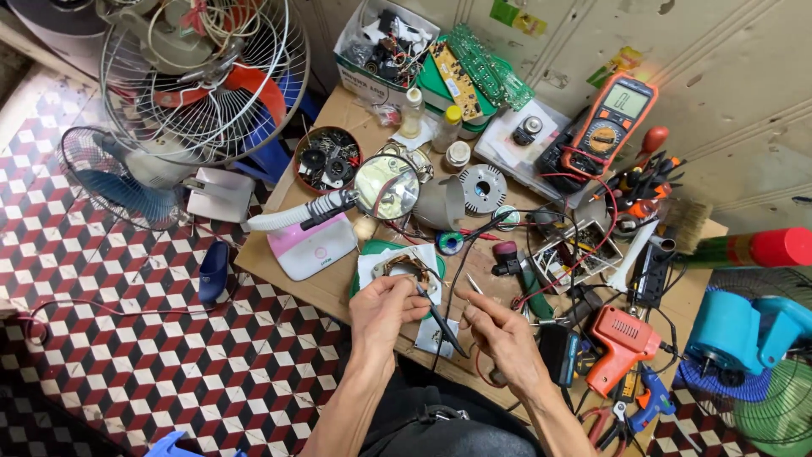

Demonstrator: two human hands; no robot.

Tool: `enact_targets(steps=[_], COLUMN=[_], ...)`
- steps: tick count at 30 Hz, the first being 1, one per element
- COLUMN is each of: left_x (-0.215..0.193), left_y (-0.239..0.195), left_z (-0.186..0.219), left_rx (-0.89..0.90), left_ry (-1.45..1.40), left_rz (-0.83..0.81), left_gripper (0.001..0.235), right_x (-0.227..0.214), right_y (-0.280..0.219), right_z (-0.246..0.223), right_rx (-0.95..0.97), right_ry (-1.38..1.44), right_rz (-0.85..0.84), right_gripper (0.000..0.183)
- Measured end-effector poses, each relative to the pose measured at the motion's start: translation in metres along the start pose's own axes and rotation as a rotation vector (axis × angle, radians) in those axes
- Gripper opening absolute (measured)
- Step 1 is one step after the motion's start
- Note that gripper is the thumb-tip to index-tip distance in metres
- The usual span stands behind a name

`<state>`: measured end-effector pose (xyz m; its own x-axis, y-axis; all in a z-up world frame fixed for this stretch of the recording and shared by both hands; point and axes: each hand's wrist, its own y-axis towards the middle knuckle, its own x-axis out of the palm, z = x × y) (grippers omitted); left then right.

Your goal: The person sits at a cluttered workbench and uses a multimeter with probe leads to test a disassembled electric fan motor, touching the probes to the motor's copper windings and adjusting the multimeter settings while reading its display. They reposition the motor and probes repeatedly, then pick up a magnifying lamp to view the motor more closely.

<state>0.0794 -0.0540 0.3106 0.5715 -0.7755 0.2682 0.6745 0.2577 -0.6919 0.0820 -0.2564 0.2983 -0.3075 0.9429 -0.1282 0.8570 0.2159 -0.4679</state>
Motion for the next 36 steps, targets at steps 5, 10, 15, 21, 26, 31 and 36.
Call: enact_targets(steps=[5,10,15,21,26,31,36], left_x=[0.001,-0.001,0.0,0.001,0.0,0.001,0.001], left_y=[0.0,0.008,0.011,0.006,0.006,0.002,0.002], left_z=[-0.003,-0.013,-0.016,-0.012,-0.014,-0.007,-0.006], left_rx=[0.033,0.053,0.065,0.066,0.075,0.066,0.056], left_ry=[-0.013,-0.032,-0.038,-0.024,-0.015,0.007,0.021], left_rz=[0.003,0.003,-0.001,-0.007,-0.021,-0.024,-0.016], left_gripper=[0.02,0.02,0.021,0.021,0.021,0.021,0.02], right_x=[0.009,0.004,0.013,0.016,0.013,0.013,0.013], right_y=[0.013,0.025,0.021,0.022,0.026,0.024,0.019], right_z=[-0.013,0.016,-0.01,-0.021,-0.01,-0.015,-0.02], right_rx=[0.128,0.113,0.076,0.082,0.086,0.099,0.141], right_ry=[0.135,0.059,0.098,0.182,0.159,0.193,0.283], right_rz=[-0.042,-0.041,0.006,0.024,0.04,0.041,0.032], right_gripper=[0.039,0.033,0.04,0.036,0.031,0.03,0.031])
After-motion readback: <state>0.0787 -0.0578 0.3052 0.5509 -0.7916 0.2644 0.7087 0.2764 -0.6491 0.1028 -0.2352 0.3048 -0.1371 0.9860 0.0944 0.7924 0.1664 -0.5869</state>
